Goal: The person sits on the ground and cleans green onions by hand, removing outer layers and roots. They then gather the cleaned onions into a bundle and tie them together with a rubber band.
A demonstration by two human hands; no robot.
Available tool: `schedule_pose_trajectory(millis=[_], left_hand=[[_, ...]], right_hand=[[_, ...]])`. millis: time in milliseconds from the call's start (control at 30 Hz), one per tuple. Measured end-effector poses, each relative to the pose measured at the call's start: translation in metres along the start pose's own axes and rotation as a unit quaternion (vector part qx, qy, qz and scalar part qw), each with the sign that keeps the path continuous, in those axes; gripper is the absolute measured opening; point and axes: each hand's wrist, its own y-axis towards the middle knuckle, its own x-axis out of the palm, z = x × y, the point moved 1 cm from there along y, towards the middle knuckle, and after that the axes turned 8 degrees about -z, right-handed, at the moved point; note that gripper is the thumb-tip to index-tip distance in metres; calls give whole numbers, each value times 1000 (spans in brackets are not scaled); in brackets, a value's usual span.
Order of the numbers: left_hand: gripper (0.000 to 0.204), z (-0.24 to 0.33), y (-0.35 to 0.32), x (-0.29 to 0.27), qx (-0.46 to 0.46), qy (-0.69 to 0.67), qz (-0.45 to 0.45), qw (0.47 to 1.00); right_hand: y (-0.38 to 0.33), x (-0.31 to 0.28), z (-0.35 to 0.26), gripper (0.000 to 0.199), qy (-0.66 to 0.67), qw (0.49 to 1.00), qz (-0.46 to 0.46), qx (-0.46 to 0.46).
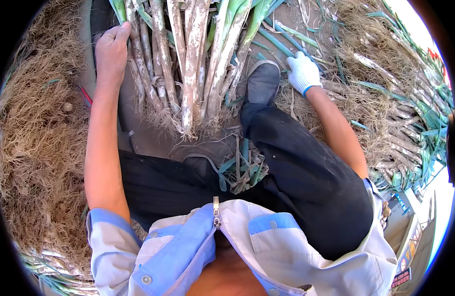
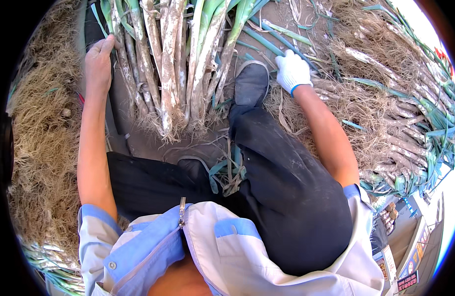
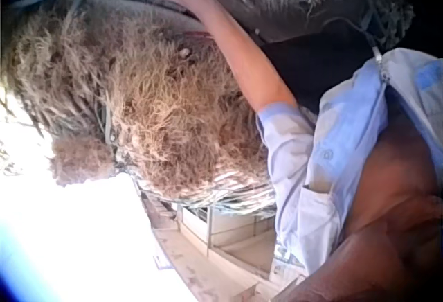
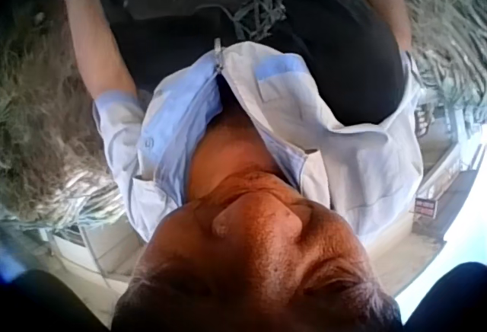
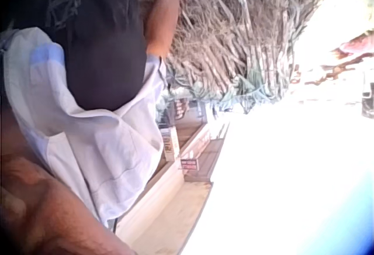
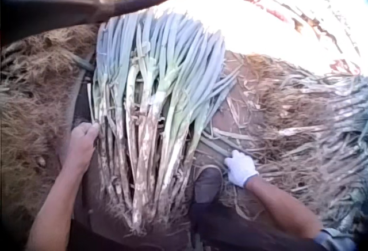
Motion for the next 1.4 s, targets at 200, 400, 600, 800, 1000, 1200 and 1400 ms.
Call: schedule_pose_trajectory(millis=[200, 400, 600, 800, 1000, 1200, 1400], left_hand=[[30, -23, 5, -20, 14, -64, 31, 997], [29, -25, 8, -26, -11, -92, 39, 995], [30, -23, 10, -48, -2, -89, 118, 989], [32, -8, 22, -52, 53, -85, 91, 991], [25, -11, 21, -38, 34, -278, 43, 959], [21, -14, 17, -38, 44, -332, 45, 941], [10, -14, 34, -30, 39, -553, 39, 832]], right_hand=[[13, -44, 26, 21, 201, 970, 92, 104], [29, -93, 15, 23, 114, 985, 131, 24], [16, -114, 16, 30, 499, 864, -57, 32], [40, -109, -30, 28, 846, 528, -30, -69], [47, -102, -33, 20, 887, 452, -76, -57], [46, -102, -52, 21, 918, 384, -59, -81], [19, -134, -72, 18, 810, 574, -40, -117]])
